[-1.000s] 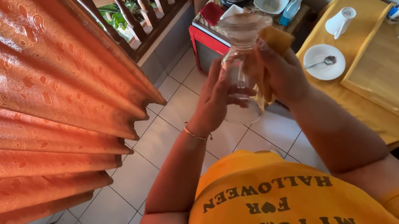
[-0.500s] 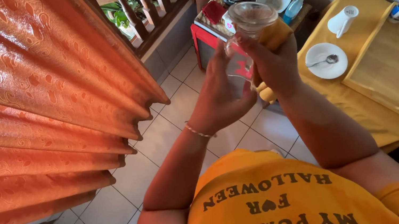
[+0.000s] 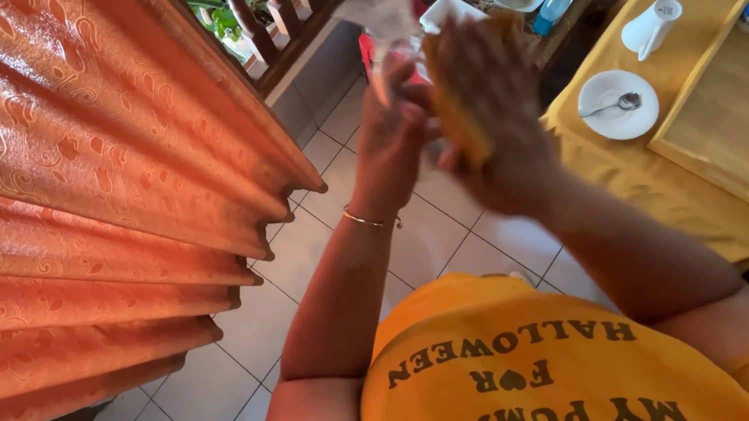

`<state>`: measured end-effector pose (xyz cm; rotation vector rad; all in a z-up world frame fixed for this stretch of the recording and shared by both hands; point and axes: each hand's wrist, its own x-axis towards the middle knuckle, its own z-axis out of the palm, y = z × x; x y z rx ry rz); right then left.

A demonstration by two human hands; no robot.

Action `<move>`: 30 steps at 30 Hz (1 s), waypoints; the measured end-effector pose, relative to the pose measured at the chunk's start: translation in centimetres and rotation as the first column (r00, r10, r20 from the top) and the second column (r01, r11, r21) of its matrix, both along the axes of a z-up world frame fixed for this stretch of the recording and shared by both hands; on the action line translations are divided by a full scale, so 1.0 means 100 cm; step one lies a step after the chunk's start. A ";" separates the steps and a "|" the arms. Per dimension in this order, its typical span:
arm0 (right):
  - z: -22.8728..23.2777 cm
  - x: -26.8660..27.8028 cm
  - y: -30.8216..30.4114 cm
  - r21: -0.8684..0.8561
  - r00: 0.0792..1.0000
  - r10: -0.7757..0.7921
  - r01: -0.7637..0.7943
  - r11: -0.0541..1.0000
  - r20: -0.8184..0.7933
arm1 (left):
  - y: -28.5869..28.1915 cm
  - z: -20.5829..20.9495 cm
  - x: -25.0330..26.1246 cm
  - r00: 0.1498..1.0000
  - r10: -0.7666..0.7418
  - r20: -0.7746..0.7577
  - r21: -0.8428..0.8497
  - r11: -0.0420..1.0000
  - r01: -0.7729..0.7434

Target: Wipe down glass cups, small plates, and a wooden tray with a cloth.

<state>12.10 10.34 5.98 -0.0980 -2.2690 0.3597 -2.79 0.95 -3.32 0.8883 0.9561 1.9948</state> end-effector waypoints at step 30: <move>-0.045 -0.042 0.008 -0.883 0.884 0.027 -0.465 -0.060 -0.467 | -0.020 0.007 -0.032 0.953 0.138 -0.269 -0.056 0.986 -0.158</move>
